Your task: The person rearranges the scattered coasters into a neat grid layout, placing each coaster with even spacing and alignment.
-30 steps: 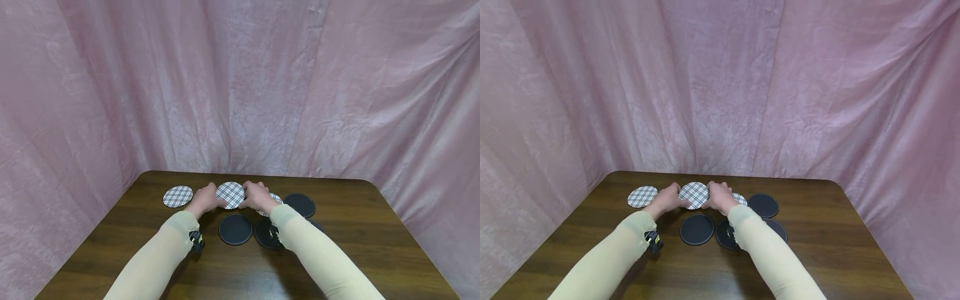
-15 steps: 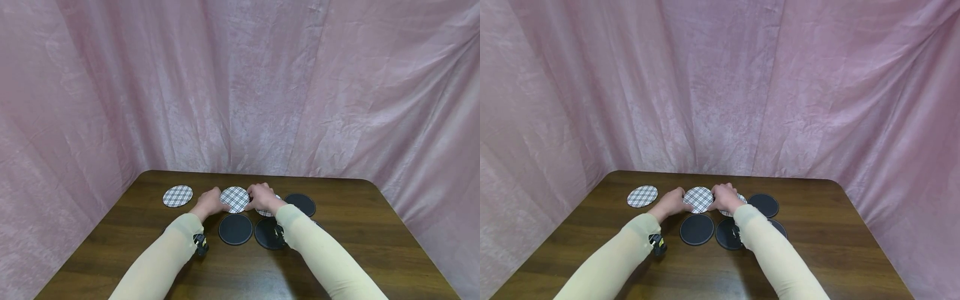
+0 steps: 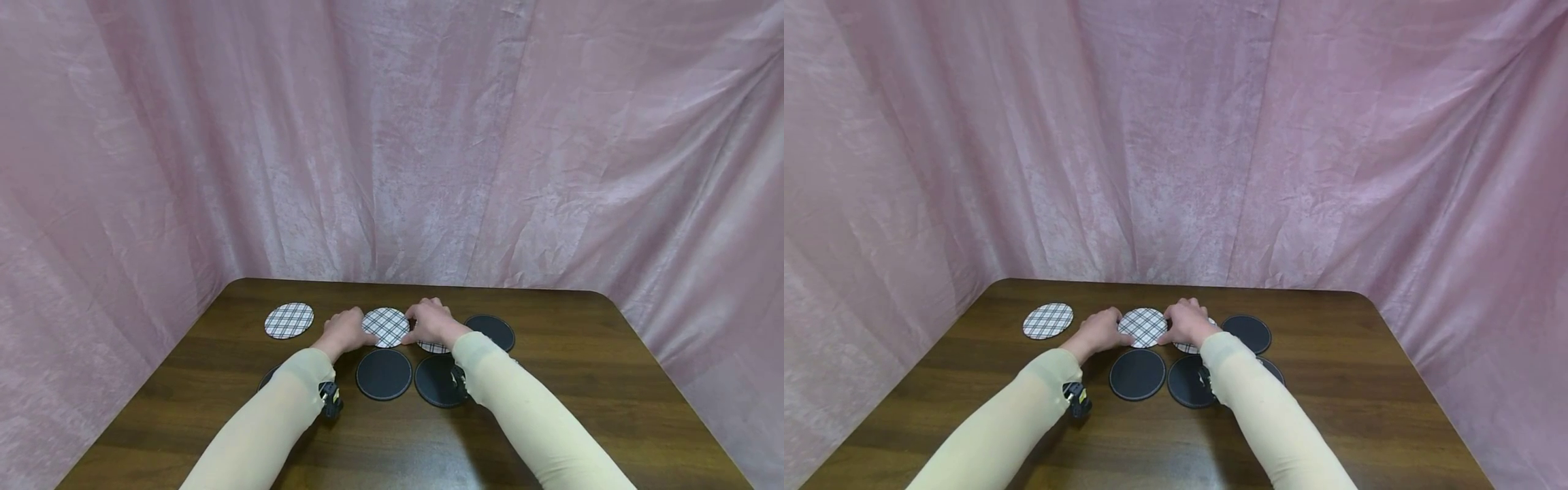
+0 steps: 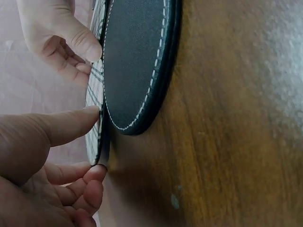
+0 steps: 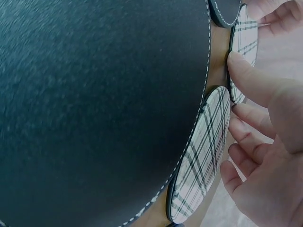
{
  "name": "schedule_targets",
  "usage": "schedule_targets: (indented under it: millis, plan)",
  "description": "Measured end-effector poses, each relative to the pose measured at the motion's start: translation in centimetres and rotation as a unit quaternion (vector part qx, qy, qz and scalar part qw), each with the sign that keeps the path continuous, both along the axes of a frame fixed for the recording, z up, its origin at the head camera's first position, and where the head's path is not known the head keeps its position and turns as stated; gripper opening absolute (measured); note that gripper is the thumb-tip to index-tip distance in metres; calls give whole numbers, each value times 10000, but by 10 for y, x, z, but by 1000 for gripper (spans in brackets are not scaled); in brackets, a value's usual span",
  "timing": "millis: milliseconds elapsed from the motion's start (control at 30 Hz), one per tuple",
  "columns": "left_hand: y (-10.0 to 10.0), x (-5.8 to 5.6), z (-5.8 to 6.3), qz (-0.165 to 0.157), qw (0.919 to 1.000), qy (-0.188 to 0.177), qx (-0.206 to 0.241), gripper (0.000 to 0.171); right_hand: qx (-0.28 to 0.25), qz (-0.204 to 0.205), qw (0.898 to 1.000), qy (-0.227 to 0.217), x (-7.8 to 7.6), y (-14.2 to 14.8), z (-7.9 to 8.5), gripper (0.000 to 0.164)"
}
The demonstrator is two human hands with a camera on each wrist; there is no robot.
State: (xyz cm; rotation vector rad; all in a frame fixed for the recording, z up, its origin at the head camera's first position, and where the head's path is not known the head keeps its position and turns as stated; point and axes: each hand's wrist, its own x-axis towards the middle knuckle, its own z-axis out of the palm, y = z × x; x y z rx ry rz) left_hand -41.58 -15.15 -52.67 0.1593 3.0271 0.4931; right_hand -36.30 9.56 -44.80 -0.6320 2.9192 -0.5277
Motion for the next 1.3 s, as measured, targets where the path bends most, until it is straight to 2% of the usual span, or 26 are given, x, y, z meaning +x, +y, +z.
schedule_targets:
  millis: [167,300,500,533,600,733,767,833,1000,1033,1067,1233,1267,1300]
  plan:
    - [-1,1,1,-86,9998,-187,-83,45,8,32,10000,-18,2,2,1,57]
    - [-2,3,0,-157,9998,-103,-50,46,14,99,9999,-15,3,3,1,56]
    - [2,17,13,-229,9997,-88,-28,54,23,63,9999,-80,3,3,0,56]
    - [4,22,19,-229,9997,-113,-41,56,21,61,9999,-91,2,3,-1,55]
    - [5,25,19,-282,9996,37,-87,57,17,68,9999,-118,2,3,-1,55]
    - [13,56,51,-198,9998,30,32,55,-6,66,9999,-136,3,3,0,57]
    - [14,62,56,-191,9998,84,79,56,-27,64,9999,-132,3,3,1,59]
    - [19,79,76,-102,9998,-14,186,58,-101,45,9999,-115,3,4,1,62]
    - [10,82,78,-159,9994,101,282,64,-349,2,9994,42,4,5,-2,71]
    - [5,78,72,-221,9993,201,246,67,-378,6,9992,121,5,5,-3,73]
    - [4,79,72,-228,9992,216,235,68,-404,16,9990,202,6,4,-3,74]
    - [-2,94,86,-282,9989,347,164,69,-368,82,9982,459,13,-5,-1,82]
    - [-1,101,94,-272,9989,320,190,68,-359,98,9982,469,15,-7,0,84]
    - [-3,104,95,-309,9987,368,196,69,-352,117,9982,462,18,-10,1,85]
